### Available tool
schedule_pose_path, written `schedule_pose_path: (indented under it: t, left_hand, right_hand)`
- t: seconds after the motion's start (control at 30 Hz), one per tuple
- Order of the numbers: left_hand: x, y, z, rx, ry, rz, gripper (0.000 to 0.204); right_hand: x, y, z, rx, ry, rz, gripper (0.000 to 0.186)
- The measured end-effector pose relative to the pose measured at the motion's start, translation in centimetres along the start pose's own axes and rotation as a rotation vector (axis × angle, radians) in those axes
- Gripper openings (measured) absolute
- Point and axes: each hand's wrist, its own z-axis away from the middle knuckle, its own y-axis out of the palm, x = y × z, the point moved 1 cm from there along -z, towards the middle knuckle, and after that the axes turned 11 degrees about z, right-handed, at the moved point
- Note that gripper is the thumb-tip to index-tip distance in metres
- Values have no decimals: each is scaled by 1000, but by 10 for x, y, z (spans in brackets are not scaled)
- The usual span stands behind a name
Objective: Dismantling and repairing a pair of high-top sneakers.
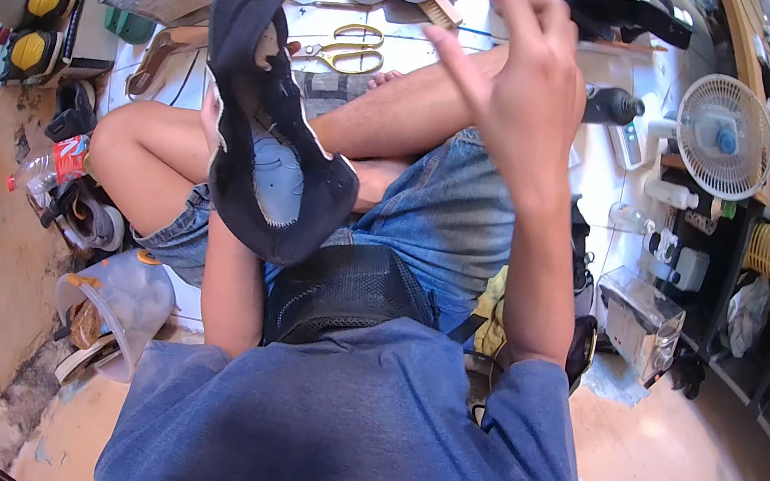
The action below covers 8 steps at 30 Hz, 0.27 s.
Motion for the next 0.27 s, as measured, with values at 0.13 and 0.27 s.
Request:
schedule_pose_path:
  t: [0.13,0.27]
  left_hand:
    - [3,0,0,-167,70,-87,55]
    - [-13,2,3,-383,141,-199,55]
  right_hand:
    - [74,-25,9,439,-233,-724,37]
    - [119,15,24,914,-342,-560,40]
